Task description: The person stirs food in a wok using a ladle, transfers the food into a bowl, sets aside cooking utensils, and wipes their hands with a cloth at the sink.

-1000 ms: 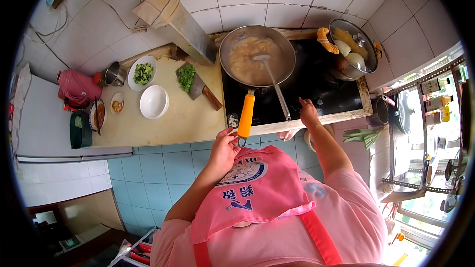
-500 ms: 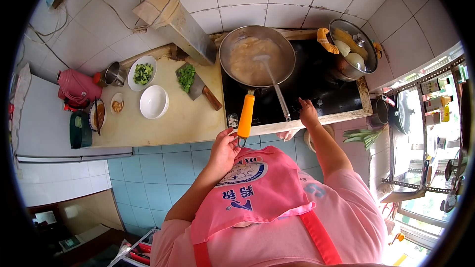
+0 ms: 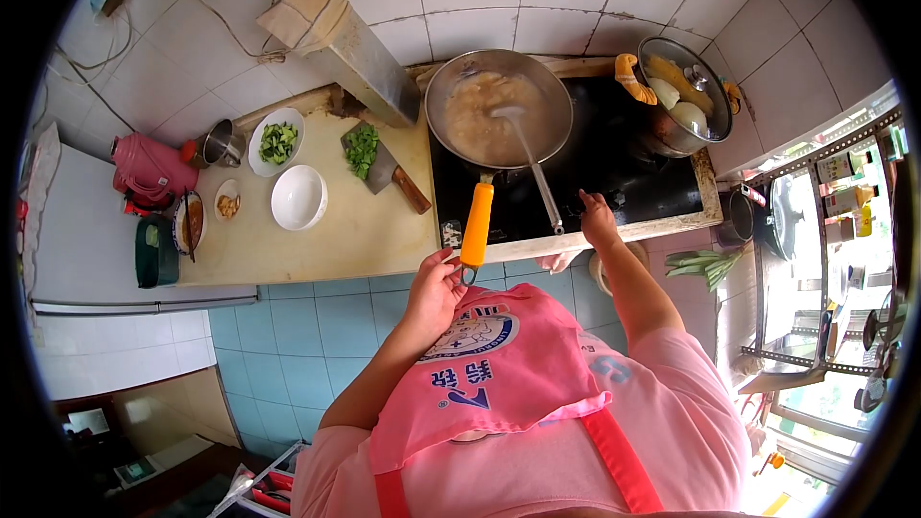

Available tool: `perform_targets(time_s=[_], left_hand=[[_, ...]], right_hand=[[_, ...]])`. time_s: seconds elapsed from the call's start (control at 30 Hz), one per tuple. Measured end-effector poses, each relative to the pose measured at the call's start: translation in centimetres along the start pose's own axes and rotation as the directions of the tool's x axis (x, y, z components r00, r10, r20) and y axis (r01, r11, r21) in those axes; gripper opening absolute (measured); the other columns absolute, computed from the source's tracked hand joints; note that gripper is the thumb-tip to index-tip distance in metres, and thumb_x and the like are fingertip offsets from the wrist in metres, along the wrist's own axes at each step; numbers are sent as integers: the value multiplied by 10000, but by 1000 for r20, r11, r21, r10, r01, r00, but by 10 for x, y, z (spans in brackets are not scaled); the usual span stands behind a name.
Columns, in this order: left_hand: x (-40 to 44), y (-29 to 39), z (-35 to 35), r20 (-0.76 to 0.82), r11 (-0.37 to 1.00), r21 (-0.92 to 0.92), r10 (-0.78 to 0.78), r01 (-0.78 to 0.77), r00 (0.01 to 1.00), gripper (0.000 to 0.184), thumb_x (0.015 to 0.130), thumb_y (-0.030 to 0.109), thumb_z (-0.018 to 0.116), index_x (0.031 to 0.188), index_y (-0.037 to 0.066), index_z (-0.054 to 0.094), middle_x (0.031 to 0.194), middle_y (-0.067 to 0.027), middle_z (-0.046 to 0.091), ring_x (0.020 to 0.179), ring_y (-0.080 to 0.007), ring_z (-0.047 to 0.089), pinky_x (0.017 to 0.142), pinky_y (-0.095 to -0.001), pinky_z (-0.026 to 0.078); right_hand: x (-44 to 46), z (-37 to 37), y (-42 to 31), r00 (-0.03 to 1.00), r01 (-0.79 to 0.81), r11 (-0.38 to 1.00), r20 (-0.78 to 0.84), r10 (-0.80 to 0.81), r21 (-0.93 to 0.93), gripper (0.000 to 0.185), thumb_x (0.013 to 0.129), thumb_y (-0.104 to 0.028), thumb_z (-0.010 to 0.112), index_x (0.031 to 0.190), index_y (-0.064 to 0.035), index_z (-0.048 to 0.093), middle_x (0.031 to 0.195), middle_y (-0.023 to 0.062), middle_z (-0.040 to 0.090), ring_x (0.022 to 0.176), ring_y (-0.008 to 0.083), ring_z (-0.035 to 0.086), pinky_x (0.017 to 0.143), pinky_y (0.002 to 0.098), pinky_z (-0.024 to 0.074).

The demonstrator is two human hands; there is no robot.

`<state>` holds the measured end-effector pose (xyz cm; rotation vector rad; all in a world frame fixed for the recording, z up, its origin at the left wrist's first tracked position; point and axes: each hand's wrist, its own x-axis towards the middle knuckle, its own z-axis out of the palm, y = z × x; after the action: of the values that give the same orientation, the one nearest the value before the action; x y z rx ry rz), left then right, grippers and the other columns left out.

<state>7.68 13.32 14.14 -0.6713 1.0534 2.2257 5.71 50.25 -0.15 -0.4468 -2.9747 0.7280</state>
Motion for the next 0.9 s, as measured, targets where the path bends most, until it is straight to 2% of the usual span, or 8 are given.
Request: perform_targets(time_s=[0.37, 0.43, 0.53, 0.63, 0.73, 0.8, 0.9], left_hand=[[-1, 1, 0, -10, 1000, 3, -4, 4, 1000, 346, 867, 77, 460, 1212, 89, 426, 1064, -66, 557, 857, -135, 554, 747, -284, 437], [-1, 1, -1, -18, 1000, 3, -6, 6, 1000, 346, 866, 74, 462, 1210, 95, 434, 1066, -58, 557, 875, -134, 551, 751, -290, 434], [-2, 2, -1, -29, 1000, -6, -6, 5, 1000, 337, 866, 75, 467, 1202, 101, 447, 1056, -52, 563, 885, -134, 545, 757, -293, 429], [-3, 3, 0, -62, 1000, -8, -13, 13, 998, 333, 866, 76, 475, 1198, 106, 455, 1043, -50, 569, 882, -136, 539, 760, -302, 426], [-3, 2, 2, -89, 1000, -4, -4, 4, 996, 331, 867, 76, 483, 1195, 109, 461, 1036, -50, 573, 880, -144, 536, 765, -310, 422], [3, -3, -8, -50, 1000, -30, 0, -2, 999, 353, 861, 76, 503, 1209, 118, 455, 1069, -42, 542, 910, -139, 514, 778, -319, 425], [0, -1, -5, -75, 1000, -25, 12, -14, 997, 336, 864, 65, 487, 1196, 103, 455, 1041, -46, 566, 883, -134, 528, 755, -315, 418]], right_hand=[[3, 0, 3, 1000, 2, 1000, 5, -2, 17, 502, 742, 44, 577, 1230, -68, 559, 1132, 180, 566, 1032, 367, 568, 888, 397, 480], [7, 5, 9, 999, 45, 999, -30, -45, 11, 462, 762, 21, 555, 1210, -88, 577, 1113, 178, 572, 988, 370, 587, 844, 421, 497], [8, 4, 9, 997, 48, 999, -55, -49, -17, 442, 761, 13, 568, 1191, -88, 586, 1125, 175, 573, 988, 371, 587, 848, 420, 496], [9, -6, -3, 1000, 5, 999, 4, -5, -34, 429, 755, 11, 585, 1173, -85, 591, 1123, 174, 580, 987, 375, 585, 853, 419, 493], [12, -2, 5, 999, 35, 999, 2, -35, -37, 431, 735, 16, 612, 1154, -84, 594, 1098, 177, 591, 983, 380, 585, 850, 418, 492], [15, 1, 10, 992, 125, 989, -19, -127, -80, 438, 718, 25, 628, 1140, -89, 594, 1074, 184, 599, 979, 384, 586, 842, 422, 492], [16, -7, 0, 997, 61, 996, 51, -58, -60, 442, 706, 37, 644, 1134, -59, 589, 1088, 208, 595, 1029, 397, 564, 888, 436, 472]])
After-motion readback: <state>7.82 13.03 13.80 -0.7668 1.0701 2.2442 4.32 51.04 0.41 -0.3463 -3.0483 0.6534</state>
